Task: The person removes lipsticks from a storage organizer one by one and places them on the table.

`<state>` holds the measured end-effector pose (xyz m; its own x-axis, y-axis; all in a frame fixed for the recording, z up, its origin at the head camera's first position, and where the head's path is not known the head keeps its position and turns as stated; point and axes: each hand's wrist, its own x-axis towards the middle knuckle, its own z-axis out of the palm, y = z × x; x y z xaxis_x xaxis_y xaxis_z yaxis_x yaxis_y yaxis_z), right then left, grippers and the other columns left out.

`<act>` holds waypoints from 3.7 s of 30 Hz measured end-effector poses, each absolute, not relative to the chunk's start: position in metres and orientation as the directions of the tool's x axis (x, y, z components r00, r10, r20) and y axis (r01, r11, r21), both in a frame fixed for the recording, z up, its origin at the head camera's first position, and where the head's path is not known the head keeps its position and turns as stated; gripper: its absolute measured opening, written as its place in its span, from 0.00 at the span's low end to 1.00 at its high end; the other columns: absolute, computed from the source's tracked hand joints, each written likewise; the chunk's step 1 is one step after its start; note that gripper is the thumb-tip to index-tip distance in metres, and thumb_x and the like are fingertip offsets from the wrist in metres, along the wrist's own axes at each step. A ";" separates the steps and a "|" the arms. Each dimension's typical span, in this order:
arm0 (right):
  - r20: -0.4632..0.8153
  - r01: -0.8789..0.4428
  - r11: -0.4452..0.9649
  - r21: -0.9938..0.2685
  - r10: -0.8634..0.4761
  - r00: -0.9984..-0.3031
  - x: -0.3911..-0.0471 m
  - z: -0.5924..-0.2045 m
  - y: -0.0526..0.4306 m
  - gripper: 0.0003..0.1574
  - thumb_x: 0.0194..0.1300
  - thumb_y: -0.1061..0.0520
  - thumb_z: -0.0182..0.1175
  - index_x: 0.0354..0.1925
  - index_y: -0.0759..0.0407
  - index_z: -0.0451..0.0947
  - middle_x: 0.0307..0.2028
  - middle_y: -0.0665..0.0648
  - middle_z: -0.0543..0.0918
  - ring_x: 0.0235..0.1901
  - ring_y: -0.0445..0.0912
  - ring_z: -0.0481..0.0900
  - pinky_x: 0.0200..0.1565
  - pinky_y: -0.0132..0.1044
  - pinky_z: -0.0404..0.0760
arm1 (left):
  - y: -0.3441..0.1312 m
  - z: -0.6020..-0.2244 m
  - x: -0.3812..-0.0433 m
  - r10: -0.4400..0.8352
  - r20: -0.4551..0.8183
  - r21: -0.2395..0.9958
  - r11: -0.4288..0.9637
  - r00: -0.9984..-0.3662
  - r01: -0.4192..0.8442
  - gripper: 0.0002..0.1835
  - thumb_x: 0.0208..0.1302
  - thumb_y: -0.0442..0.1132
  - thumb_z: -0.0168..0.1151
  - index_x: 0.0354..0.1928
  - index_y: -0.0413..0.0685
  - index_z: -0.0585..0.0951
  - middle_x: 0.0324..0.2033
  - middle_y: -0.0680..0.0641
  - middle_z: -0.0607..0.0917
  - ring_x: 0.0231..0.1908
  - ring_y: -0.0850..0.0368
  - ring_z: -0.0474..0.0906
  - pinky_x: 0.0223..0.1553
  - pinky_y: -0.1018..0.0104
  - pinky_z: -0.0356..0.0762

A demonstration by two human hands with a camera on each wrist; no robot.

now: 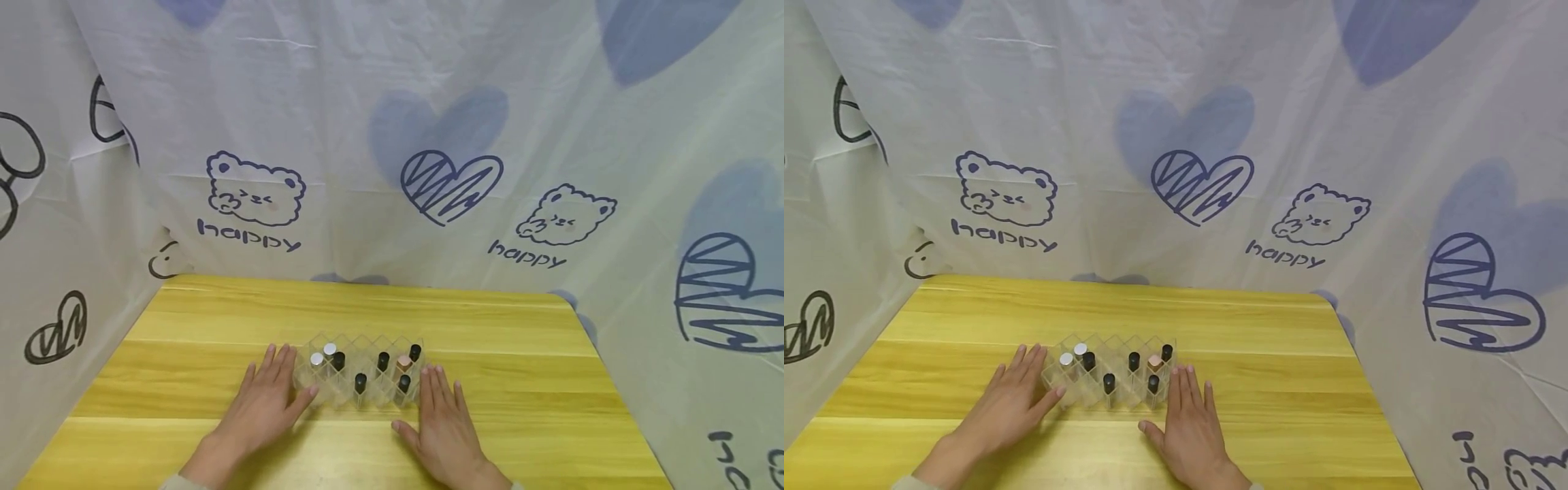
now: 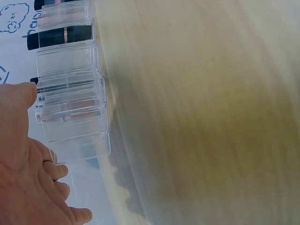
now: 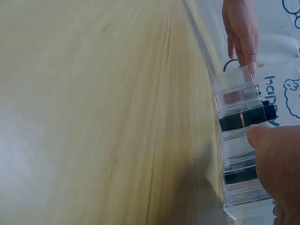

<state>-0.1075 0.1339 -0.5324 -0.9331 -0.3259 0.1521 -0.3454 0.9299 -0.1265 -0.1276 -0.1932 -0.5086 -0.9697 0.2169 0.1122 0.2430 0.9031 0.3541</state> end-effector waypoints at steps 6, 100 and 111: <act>0.142 -0.352 0.927 -0.131 -0.334 -0.932 -0.104 -0.533 0.134 0.61 0.76 0.28 0.53 0.80 0.73 0.53 0.80 0.72 0.58 0.81 0.64 0.55 0.77 0.68 0.61 | -0.196 -0.509 -0.120 0.214 0.115 0.361 0.901 -0.970 0.241 0.48 0.80 0.66 0.48 0.81 0.31 0.56 0.80 0.31 0.57 0.81 0.30 0.49 0.77 0.26 0.50; 0.485 -0.510 0.856 -0.082 -0.413 -0.771 -0.193 -0.503 0.148 0.18 0.63 0.50 0.78 0.46 0.57 0.85 0.45 0.56 0.81 0.47 0.55 0.76 0.52 0.56 0.77 | -0.209 -0.515 -0.150 0.272 0.157 0.227 0.926 -0.949 0.303 0.35 0.86 0.51 0.40 0.81 0.33 0.58 0.81 0.34 0.59 0.82 0.36 0.51 0.83 0.38 0.47; 0.460 -0.521 0.853 -0.022 -0.454 -0.763 -0.198 -0.502 0.149 0.16 0.63 0.49 0.77 0.42 0.56 0.83 0.41 0.53 0.82 0.43 0.53 0.75 0.52 0.54 0.74 | -0.208 -0.514 -0.150 0.274 0.163 0.226 0.925 -0.948 0.306 0.35 0.86 0.52 0.39 0.81 0.33 0.58 0.81 0.34 0.59 0.82 0.36 0.51 0.82 0.38 0.48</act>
